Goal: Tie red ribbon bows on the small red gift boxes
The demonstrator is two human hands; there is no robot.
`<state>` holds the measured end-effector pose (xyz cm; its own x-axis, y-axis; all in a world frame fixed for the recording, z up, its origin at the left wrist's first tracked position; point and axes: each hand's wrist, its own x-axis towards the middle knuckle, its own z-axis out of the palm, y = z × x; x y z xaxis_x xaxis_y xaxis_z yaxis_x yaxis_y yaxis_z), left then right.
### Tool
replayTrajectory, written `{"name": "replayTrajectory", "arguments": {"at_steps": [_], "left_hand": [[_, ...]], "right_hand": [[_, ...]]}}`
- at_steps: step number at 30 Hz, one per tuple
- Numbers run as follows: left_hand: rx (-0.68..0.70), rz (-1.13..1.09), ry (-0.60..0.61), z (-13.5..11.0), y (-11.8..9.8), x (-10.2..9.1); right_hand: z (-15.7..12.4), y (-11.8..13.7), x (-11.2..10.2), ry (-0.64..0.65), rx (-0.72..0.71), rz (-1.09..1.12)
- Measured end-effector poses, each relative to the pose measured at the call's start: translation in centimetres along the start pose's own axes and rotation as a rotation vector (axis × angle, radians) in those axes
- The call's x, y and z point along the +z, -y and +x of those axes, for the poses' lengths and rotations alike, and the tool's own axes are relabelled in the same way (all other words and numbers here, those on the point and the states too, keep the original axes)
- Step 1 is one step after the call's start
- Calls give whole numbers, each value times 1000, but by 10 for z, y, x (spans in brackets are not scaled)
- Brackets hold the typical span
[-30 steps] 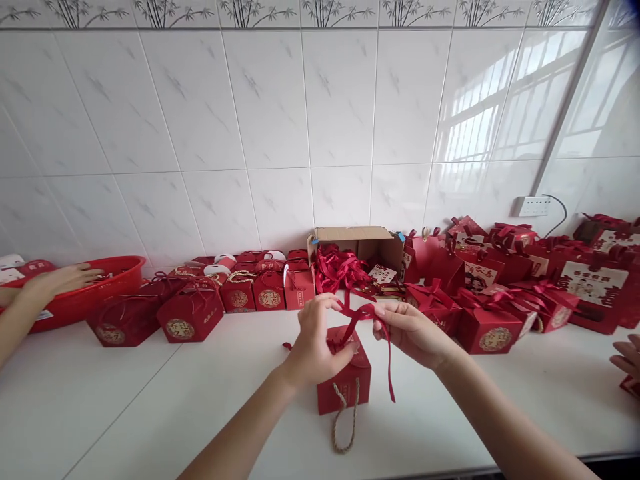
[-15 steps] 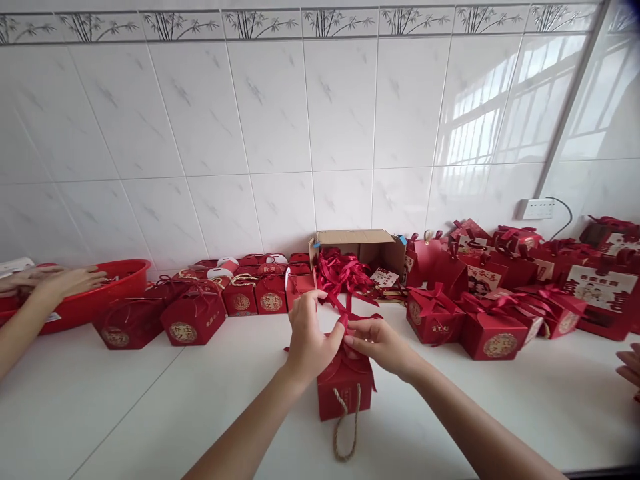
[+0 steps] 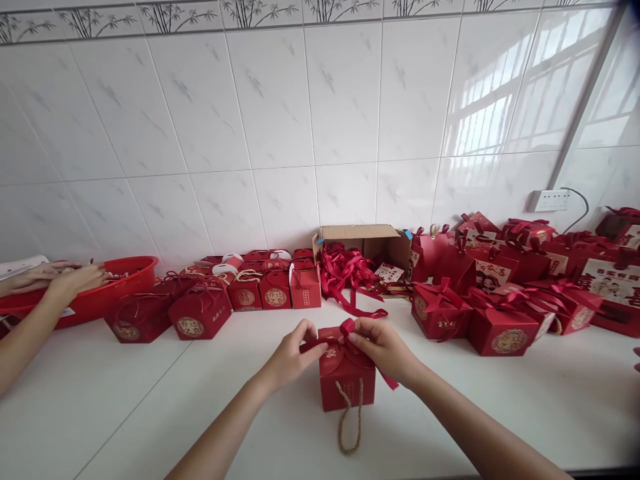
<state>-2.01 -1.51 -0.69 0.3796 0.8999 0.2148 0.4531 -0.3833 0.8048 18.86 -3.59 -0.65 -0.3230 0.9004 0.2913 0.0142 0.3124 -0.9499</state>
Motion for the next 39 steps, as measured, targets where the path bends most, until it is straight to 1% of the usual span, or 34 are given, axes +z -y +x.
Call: {"name": "replayTrajectory", "arguments": {"at_steps": [2,3,5,8,11,13,15,17,19,21,22,23,24,25,27,28,29,30,32,33,35,37,39], "left_hand": [[-51,-97,94,1,3,-2],[-57,-114,120,1,3,-5],[-35,-77,135,0,-3,-13],[59,117,94,-2,-21,-30],[204,344,57,-2,-47,-41],[318,445,56,2,-65,-41],[428,521,85,10,-82,-36],[488,550,104,22,-93,-29],[506,586,109,37,-97,-21],[534,646,113,51,-95,-15],[555,674,102,56,-93,-12],[573,695,62,59,-89,-10],[576,702,-13,61,-85,-7],[556,688,-117,60,-81,-6],[442,572,-322,53,-71,-4],[368,479,-357,46,-66,-3],[299,376,-324,39,-60,-2],[245,274,-244,32,-55,-1],[181,127,-85,20,-45,2],[163,86,-59,15,-40,5],[139,29,-103,10,-33,11],[134,-29,-165,9,-29,17],[146,-96,-169,10,-27,20]], "right_hand": [[0,1,1,37,-21,15],[0,1,2,36,-22,10],[1,2,3,-10,-2,-24],[4,6,6,-102,74,-101],[9,13,9,-165,167,-222],[13,16,10,-194,197,-297],[15,18,9,-184,190,-329],[15,20,7,-129,156,-326],[11,22,4,-47,118,-312],[7,22,1,12,83,-289],[5,22,1,15,72,-281],[4,21,1,1,66,-275],[4,19,1,-21,64,-271],[4,18,2,-47,64,-270],[5,15,3,-63,69,-252],[5,14,4,-52,69,-232],[5,13,4,-37,69,-211],[5,13,4,-22,68,-189],[5,12,4,8,59,-152],[5,12,4,15,49,-142],[4,11,4,3,22,-137],[3,9,6,-48,6,-123],[2,7,8,-98,18,-72]]}}
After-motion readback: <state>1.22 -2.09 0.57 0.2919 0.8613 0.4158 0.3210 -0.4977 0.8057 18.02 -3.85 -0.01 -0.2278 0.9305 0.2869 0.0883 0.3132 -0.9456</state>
